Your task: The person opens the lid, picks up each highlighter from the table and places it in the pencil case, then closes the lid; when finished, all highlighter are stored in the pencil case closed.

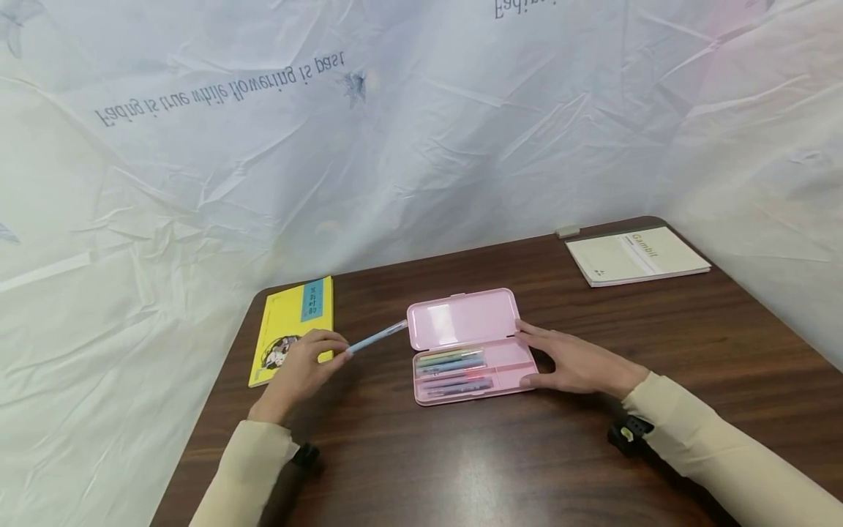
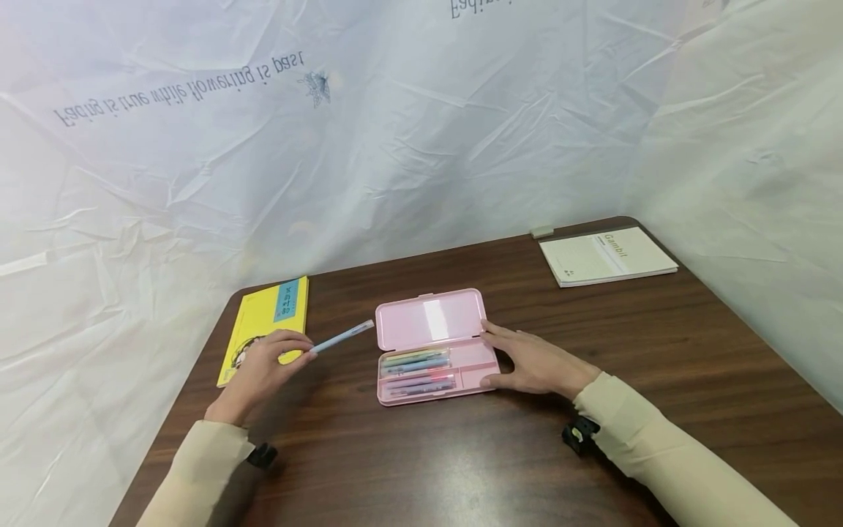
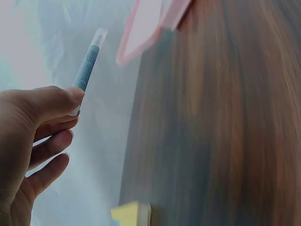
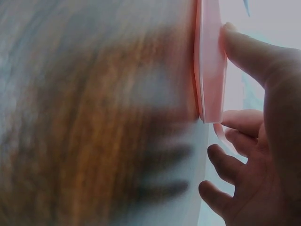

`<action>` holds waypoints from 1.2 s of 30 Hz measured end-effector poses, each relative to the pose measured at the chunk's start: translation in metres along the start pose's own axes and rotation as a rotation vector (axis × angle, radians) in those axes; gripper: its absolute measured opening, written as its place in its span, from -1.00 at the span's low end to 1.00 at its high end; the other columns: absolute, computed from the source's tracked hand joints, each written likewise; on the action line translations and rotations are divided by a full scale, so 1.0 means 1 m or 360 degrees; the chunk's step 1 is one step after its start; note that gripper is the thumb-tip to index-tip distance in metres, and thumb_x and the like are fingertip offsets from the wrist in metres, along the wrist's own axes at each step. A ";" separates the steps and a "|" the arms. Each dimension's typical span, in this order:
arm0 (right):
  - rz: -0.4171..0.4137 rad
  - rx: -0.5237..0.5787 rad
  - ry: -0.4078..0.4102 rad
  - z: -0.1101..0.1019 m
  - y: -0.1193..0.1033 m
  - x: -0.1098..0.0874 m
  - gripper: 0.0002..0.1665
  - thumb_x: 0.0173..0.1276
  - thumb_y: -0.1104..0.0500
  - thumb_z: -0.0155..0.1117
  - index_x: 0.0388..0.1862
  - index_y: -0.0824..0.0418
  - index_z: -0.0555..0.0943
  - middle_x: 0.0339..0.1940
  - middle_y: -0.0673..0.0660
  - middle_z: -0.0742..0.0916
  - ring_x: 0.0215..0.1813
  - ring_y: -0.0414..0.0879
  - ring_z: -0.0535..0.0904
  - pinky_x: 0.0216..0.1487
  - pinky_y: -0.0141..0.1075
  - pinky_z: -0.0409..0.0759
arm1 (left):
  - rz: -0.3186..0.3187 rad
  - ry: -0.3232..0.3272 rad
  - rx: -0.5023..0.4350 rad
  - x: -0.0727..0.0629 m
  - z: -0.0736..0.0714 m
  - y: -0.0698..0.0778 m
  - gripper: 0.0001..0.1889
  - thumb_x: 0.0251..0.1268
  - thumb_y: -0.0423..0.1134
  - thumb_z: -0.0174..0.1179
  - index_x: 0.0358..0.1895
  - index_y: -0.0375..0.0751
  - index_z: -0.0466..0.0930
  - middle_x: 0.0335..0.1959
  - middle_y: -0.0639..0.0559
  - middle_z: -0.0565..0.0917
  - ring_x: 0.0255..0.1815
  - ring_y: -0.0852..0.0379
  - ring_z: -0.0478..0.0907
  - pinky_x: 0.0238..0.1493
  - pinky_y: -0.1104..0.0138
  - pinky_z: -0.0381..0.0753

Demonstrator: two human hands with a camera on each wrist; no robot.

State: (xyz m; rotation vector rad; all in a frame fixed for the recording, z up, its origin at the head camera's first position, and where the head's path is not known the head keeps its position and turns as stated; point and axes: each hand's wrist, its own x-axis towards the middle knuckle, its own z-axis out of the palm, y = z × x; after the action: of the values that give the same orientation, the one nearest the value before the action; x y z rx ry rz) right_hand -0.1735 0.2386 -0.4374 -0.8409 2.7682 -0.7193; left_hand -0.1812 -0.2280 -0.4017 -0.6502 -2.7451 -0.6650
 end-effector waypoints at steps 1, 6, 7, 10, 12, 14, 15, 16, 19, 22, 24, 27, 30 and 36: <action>0.0002 0.0004 -0.0002 0.000 0.000 0.000 0.07 0.30 -0.41 0.24 0.55 0.23 0.25 0.63 0.14 0.19 0.53 0.25 0.23 0.45 0.20 0.22 | 0.0020 0.0003 -0.0008 0.002 0.001 0.004 -0.85 0.17 -0.28 0.45 -0.20 -0.17 0.79 -0.12 0.03 0.69 -0.05 0.05 0.56 -0.01 0.06 0.65; 0.0009 0.0008 -0.0008 0.000 0.000 0.000 0.06 0.30 -0.40 0.24 0.55 0.23 0.26 0.63 0.13 0.18 0.53 0.23 0.24 0.46 0.19 0.21 | 0.0145 0.0022 -0.0030 0.012 0.008 0.023 -0.85 0.16 -0.28 0.46 -0.20 -0.14 0.78 -0.13 0.07 0.68 -0.06 0.10 0.56 -0.04 0.10 0.66; 0.0006 0.0010 -0.0007 0.000 0.001 0.000 0.06 0.30 -0.40 0.25 0.55 0.23 0.26 0.63 0.13 0.18 0.53 0.23 0.24 0.47 0.18 0.21 | 0.0164 0.0019 -0.0039 0.014 0.010 0.026 -0.85 0.16 -0.28 0.46 -0.19 -0.14 0.78 -0.13 0.08 0.68 -0.06 0.11 0.56 -0.04 0.10 0.67; -0.0004 0.0010 -0.0001 0.000 0.001 0.000 0.06 0.30 -0.39 0.24 0.55 0.23 0.27 0.63 0.13 0.19 0.53 0.23 0.23 0.46 0.19 0.21 | 0.0177 -0.0015 -0.0063 0.019 0.013 0.038 -0.86 0.20 -0.24 0.44 -0.18 -0.11 0.78 -0.12 0.11 0.67 -0.04 0.15 0.55 0.00 0.15 0.66; -0.0007 0.0015 -0.0001 0.000 0.001 0.000 0.06 0.30 -0.39 0.25 0.54 0.23 0.27 0.63 0.13 0.19 0.53 0.24 0.23 0.46 0.20 0.21 | 0.0171 -0.0045 -0.0081 0.022 0.015 0.046 -0.87 0.23 -0.22 0.42 -0.18 -0.10 0.79 -0.11 0.14 0.66 -0.03 0.18 0.54 0.01 0.18 0.66; -0.0003 0.0015 -0.0002 0.000 0.001 0.001 0.06 0.29 -0.39 0.26 0.55 0.23 0.26 0.63 0.13 0.19 0.53 0.25 0.23 0.45 0.20 0.22 | 0.0178 -0.0067 -0.0086 0.025 0.017 0.054 -0.88 0.23 -0.22 0.42 -0.19 -0.09 0.79 -0.11 0.16 0.65 -0.02 0.21 0.52 0.02 0.21 0.66; 0.0001 0.0015 -0.0003 0.000 0.001 0.001 0.06 0.29 -0.39 0.26 0.55 0.23 0.26 0.63 0.13 0.19 0.53 0.25 0.23 0.45 0.21 0.22 | 0.0189 -0.0076 -0.0085 0.026 0.019 0.057 -0.88 0.23 -0.22 0.42 -0.19 -0.08 0.79 -0.11 0.18 0.65 -0.01 0.22 0.51 0.03 0.22 0.66; 0.0004 0.0015 -0.0004 0.000 0.000 0.001 0.07 0.29 -0.39 0.26 0.55 0.23 0.26 0.63 0.13 0.19 0.53 0.26 0.23 0.44 0.21 0.22 | 0.0209 -0.0080 -0.0084 0.027 0.020 0.060 -0.89 0.22 -0.22 0.43 -0.20 -0.08 0.80 -0.11 0.18 0.65 -0.01 0.23 0.51 0.04 0.22 0.65; 0.0014 0.0012 -0.0004 0.000 0.001 0.001 0.07 0.28 -0.40 0.26 0.55 0.22 0.26 0.63 0.13 0.18 0.52 0.27 0.23 0.44 0.22 0.23 | 0.0279 -0.0094 -0.0083 0.030 0.024 0.069 -0.88 0.19 -0.25 0.45 -0.21 -0.08 0.80 -0.13 0.19 0.65 -0.01 0.24 0.51 0.06 0.25 0.65; 0.0020 0.0008 -0.0002 0.000 0.001 0.001 0.08 0.27 -0.41 0.26 0.55 0.21 0.26 0.63 0.12 0.18 0.52 0.27 0.23 0.43 0.23 0.23 | 0.0354 -0.0100 -0.0078 0.032 0.029 0.076 -0.85 0.16 -0.26 0.47 -0.20 -0.10 0.81 -0.13 0.18 0.67 -0.01 0.23 0.52 0.07 0.26 0.64; 0.0017 0.0009 -0.0002 0.001 0.002 0.001 0.08 0.27 -0.41 0.27 0.55 0.21 0.26 0.63 0.13 0.19 0.52 0.27 0.23 0.44 0.22 0.22 | 0.0392 -0.0109 -0.0083 0.033 0.033 0.079 -0.83 0.14 -0.27 0.48 -0.18 -0.11 0.81 -0.12 0.16 0.67 -0.02 0.22 0.53 0.07 0.26 0.64; 0.0000 0.0001 0.0004 0.000 0.002 0.001 0.07 0.27 -0.40 0.26 0.54 0.22 0.27 0.63 0.13 0.19 0.52 0.25 0.25 0.45 0.20 0.22 | 0.0441 -0.0136 -0.0087 0.034 0.040 0.083 -0.82 0.14 -0.27 0.48 -0.17 -0.13 0.80 -0.12 0.13 0.68 -0.02 0.20 0.54 0.07 0.27 0.64; -0.0023 -0.0007 0.0010 0.000 0.002 0.001 0.07 0.29 -0.41 0.24 0.54 0.24 0.28 0.63 0.14 0.19 0.51 0.23 0.27 0.45 0.18 0.23 | 0.0456 -0.0190 -0.0105 0.035 0.048 0.086 -0.83 0.19 -0.25 0.45 -0.15 -0.14 0.80 -0.12 0.13 0.67 -0.02 0.21 0.53 0.07 0.30 0.64; -0.0033 0.0000 0.0011 0.000 0.002 0.000 0.06 0.30 -0.40 0.23 0.53 0.26 0.28 0.63 0.14 0.19 0.51 0.24 0.26 0.44 0.19 0.25 | 0.0449 -0.0296 -0.0151 0.034 0.061 0.091 -0.83 0.23 -0.21 0.42 -0.14 -0.12 0.79 -0.09 0.13 0.66 0.00 0.21 0.52 0.09 0.31 0.63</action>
State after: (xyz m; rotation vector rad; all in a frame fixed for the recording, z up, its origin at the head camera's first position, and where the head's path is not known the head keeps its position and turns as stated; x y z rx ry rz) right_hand -0.1747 0.2399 -0.4383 -0.8702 2.7696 -0.7274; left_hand -0.1751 -0.1141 -0.4093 -1.1488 -2.7187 -0.7018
